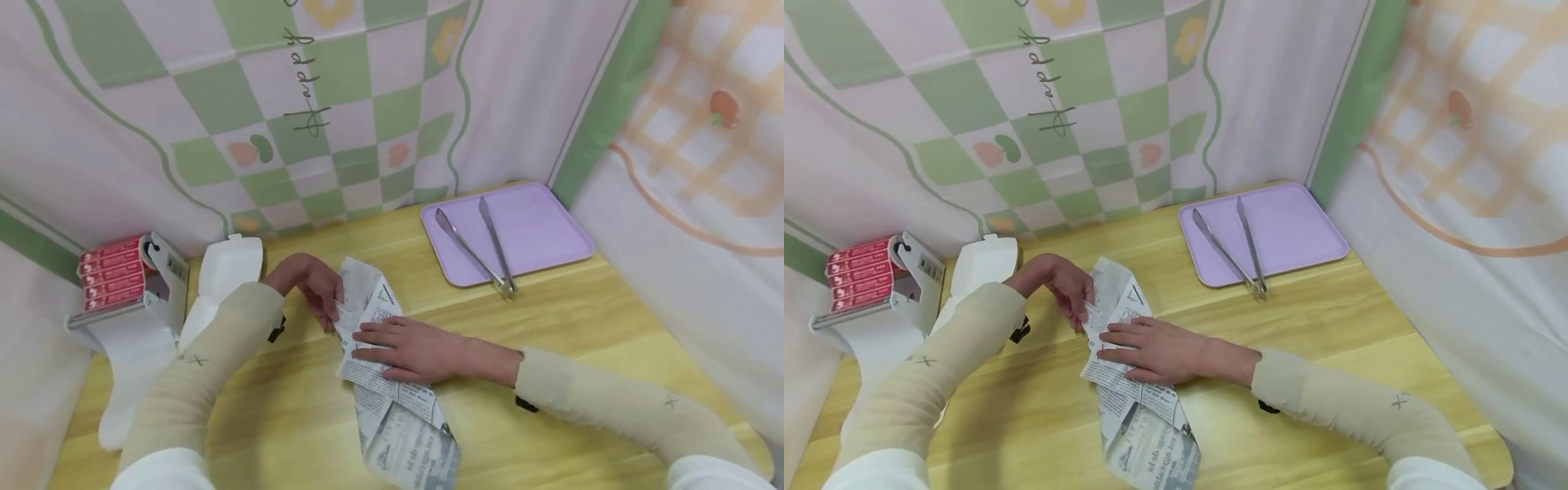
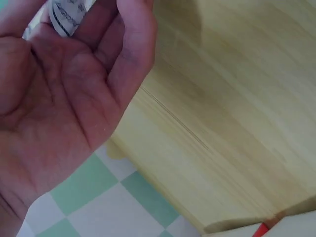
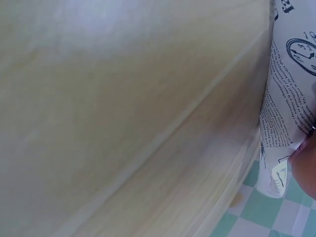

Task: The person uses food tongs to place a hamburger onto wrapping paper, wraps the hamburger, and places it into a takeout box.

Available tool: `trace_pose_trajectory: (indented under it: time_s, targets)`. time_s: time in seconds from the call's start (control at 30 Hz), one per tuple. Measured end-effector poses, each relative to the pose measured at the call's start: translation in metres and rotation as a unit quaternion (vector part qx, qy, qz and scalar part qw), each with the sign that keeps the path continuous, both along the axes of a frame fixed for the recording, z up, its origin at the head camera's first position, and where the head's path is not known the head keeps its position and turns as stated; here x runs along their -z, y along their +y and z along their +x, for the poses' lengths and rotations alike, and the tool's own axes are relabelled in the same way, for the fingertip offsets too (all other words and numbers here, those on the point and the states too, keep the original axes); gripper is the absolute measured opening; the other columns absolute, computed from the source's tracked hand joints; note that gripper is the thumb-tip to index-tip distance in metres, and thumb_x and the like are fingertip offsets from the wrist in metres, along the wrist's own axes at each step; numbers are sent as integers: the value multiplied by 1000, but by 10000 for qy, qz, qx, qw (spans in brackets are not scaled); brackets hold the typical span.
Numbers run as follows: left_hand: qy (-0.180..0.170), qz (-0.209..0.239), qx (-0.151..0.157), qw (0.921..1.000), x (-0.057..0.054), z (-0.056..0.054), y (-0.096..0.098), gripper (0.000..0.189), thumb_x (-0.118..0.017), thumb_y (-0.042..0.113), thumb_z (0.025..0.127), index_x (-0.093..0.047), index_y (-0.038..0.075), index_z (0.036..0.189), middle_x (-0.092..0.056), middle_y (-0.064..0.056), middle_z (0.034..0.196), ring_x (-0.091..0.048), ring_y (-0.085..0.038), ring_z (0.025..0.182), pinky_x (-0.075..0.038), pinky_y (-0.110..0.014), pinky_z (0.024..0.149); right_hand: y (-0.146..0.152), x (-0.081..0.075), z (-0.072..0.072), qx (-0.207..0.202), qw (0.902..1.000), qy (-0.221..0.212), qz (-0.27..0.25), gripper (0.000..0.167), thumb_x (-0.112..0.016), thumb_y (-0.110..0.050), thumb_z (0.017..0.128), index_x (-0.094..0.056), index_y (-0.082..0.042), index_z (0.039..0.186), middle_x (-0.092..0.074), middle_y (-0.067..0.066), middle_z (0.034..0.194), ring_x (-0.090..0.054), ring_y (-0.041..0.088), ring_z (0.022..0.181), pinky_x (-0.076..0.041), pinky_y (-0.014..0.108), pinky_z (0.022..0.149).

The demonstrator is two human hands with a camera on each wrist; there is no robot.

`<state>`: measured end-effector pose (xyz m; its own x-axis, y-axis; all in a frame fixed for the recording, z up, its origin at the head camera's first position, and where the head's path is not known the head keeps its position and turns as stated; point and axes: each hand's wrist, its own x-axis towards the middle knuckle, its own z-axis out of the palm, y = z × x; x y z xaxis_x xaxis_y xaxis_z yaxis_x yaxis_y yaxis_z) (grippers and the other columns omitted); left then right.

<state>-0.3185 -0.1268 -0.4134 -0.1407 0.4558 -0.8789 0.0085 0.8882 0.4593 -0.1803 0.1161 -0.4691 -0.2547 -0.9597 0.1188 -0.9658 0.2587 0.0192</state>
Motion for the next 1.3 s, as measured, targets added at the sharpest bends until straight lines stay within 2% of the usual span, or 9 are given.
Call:
trace_pose_trajectory:
  time_s: [0.13,0.23,0.3,0.37,0.43,0.5,0.63,0.8,1.3]
  targets:
    - [856,684,127,9939,-2,6,-2,31,-67,11,95,-58,11,65,-64,3,60,-58,-4,55,-44,-14,55,0,-1,0,23,10000,-86,-26,54,-32,-43,108,-32,-21,157,-32,5,163,-29,22,151,-34,43,119]
    - [1824,1443,-486,9714,4,19,-11,22,-68,13,94,-56,7,77,-57,2,62,-54,-6,56,-46,-19,58,0,-1,0,63,9998,-159,-51,53,-33,-42,108,-31,-21,157,-32,5,163,-28,23,152,-34,44,119]
    - [2252,2000,-1447,9425,13,33,-20,18,-66,14,96,-56,1,102,-65,-6,76,-61,-11,64,-54,-25,67,-1,-1,1,92,9997,-219,-54,53,-33,-42,108,-31,-21,157,-32,6,163,-28,23,152,-34,44,119]
    - [2458,2412,-2614,9017,21,52,-30,44,-66,16,96,-44,-1,130,-70,-16,99,-69,-17,80,-58,-32,80,-2,-3,1,125,9996,-239,-59,53,-32,-42,108,-31,-21,157,-32,6,163,-27,24,152,-34,45,119]
    - [2184,2703,-3617,8651,31,72,-37,64,-64,17,98,-26,-1,146,-65,-26,119,-71,-25,96,-57,-40,92,-3,-4,0,150,9995,-261,-41,53,-31,-42,108,-30,-21,157,-31,6,163,-27,24,152,-33,45,120]
    - [1875,2874,-4032,8484,39,92,-40,69,-62,19,99,-21,-5,150,-61,-30,126,-71,-26,101,-56,-40,96,-4,-5,0,162,9996,-240,-28,53,-30,-42,108,-30,-21,157,-31,6,163,-26,24,152,-33,45,120]
    - [1205,3030,-4095,8521,56,115,-35,41,-57,20,102,-48,-12,127,-69,-16,106,-69,-15,91,-59,-28,85,-2,-6,0,159,9996,-241,-27,53,-32,-41,108,-32,-20,157,-32,7,163,-28,25,152,-34,46,119]
    - [1542,2867,-4062,8539,63,125,-30,24,-57,21,102,-64,2,91,-63,1,78,-61,-6,72,-57,-17,69,-3,-3,2,144,9997,-203,-9,52,-31,-41,109,-33,-20,157,-32,7,163,-29,25,151,-36,46,118]
    - [2175,2282,-4284,8468,58,132,-20,24,-57,16,100,-67,-6,99,-66,-2,78,-62,-8,70,-56,-20,64,-4,-8,16,479,9979,225,369,57,-29,-45,108,-24,-21,159,-21,6,167,-19,25,155,-30,50,121]
